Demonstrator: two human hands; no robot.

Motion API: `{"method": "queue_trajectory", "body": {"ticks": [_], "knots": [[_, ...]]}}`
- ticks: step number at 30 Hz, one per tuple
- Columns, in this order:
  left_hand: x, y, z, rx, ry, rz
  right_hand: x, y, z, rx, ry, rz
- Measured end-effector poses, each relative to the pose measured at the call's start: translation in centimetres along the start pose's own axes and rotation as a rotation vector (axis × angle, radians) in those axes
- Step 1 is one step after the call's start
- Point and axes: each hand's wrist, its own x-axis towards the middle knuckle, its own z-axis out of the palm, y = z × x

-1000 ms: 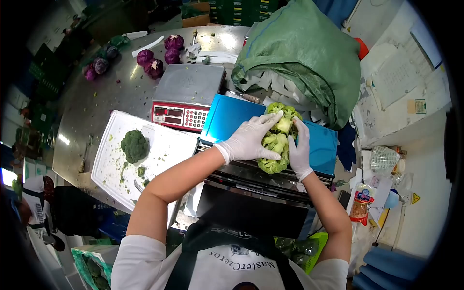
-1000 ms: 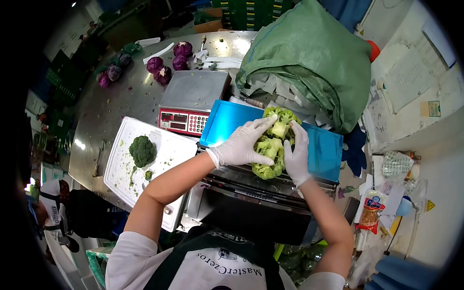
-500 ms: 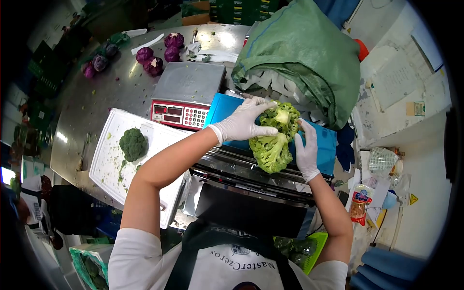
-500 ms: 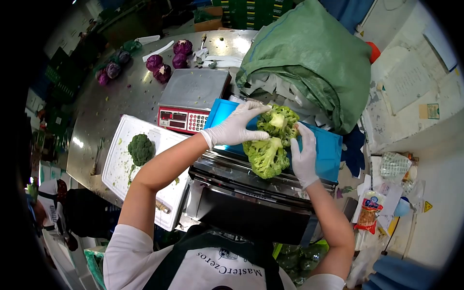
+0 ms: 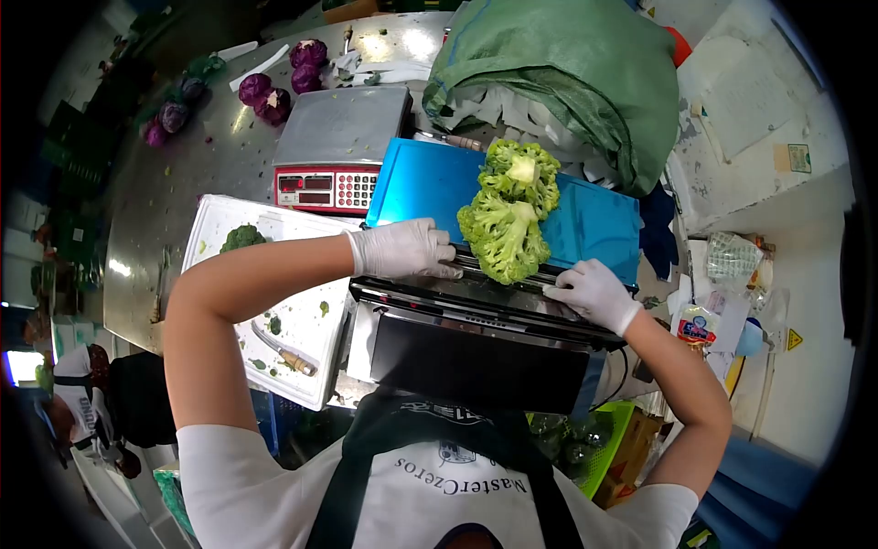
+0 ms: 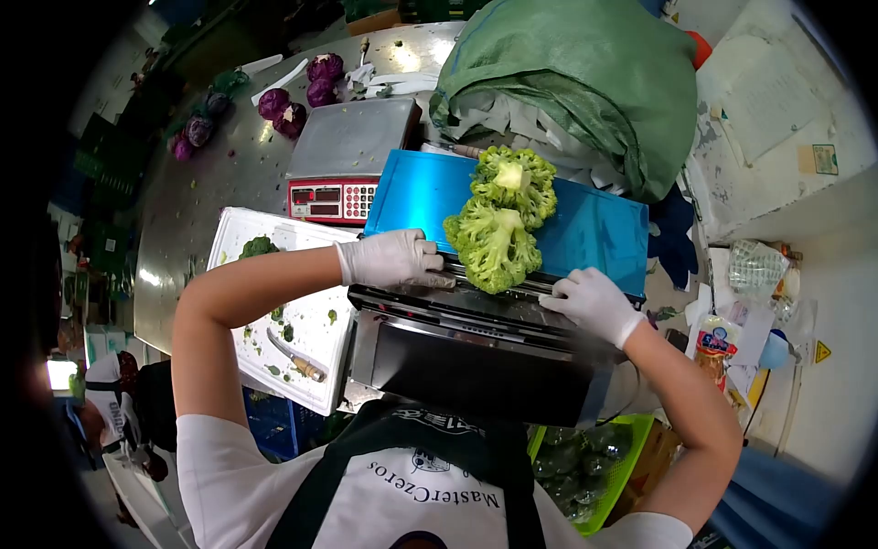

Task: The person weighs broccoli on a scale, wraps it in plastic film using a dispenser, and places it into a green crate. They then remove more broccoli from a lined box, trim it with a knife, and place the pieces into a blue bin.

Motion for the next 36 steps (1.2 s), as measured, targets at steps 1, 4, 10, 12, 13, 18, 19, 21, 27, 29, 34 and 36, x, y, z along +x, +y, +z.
{"method": "queue_trajectory", "body": {"ticks": [1, 4, 10, 12, 13, 18, 19, 21, 27, 29, 34, 36], "knots": [[0.2, 0.0, 0.1, -0.017, -0.020, -0.013, 0.1, -0.1, 0.4, -0.007, -0.026, -0.005], [-0.2, 0.5, 0.2, -0.108, 0.019, -0.078, -0.3, -1.0, 0.6, 0.079, 0.042, 0.125], [-2.5, 5.6, -3.9, -0.609, 0.110, -0.304, -2.4, -5.4, -3.3, 0.461, -0.104, 0.245], [-3.6, 6.5, -8.4, -0.770, 0.117, -0.314, -1.3, -6.9, -8.9, 0.616, -0.383, 0.349], [-3.5, 6.7, -11.6, -0.900, 0.105, -0.302, -0.6, -7.5, -11.9, 0.746, -0.565, 0.428], [-3.6, 2.5, -19.1, -1.649, 0.785, -0.091, -3.4, -2.3, -16.8, 1.247, 0.292, 0.279], [-4.0, 0.5, -18.1, -1.425, 0.905, -0.451, -1.4, -0.4, -16.7, 1.259, 0.490, 0.356], [0.7, -5.0, -16.2, -0.995, 1.145, -0.642, 5.7, 3.8, -15.4, 1.082, 0.903, 0.479], [3.8, -8.8, 3.7, -0.400, 0.563, -0.707, 6.1, 10.1, 3.5, 0.305, 0.486, 0.446], [3.6, -7.0, 3.5, -0.462, 0.514, -0.700, 5.5, 8.0, 1.8, 0.330, 0.403, 0.494], [3.2, -4.6, 1.7, -0.672, 0.326, -0.625, 5.3, 5.0, 1.7, 0.388, 0.329, 0.318], [3.7, -4.6, 2.5, -0.669, 0.484, -0.544, 5.7, 4.6, 3.5, 0.320, 0.384, 0.343]]}}
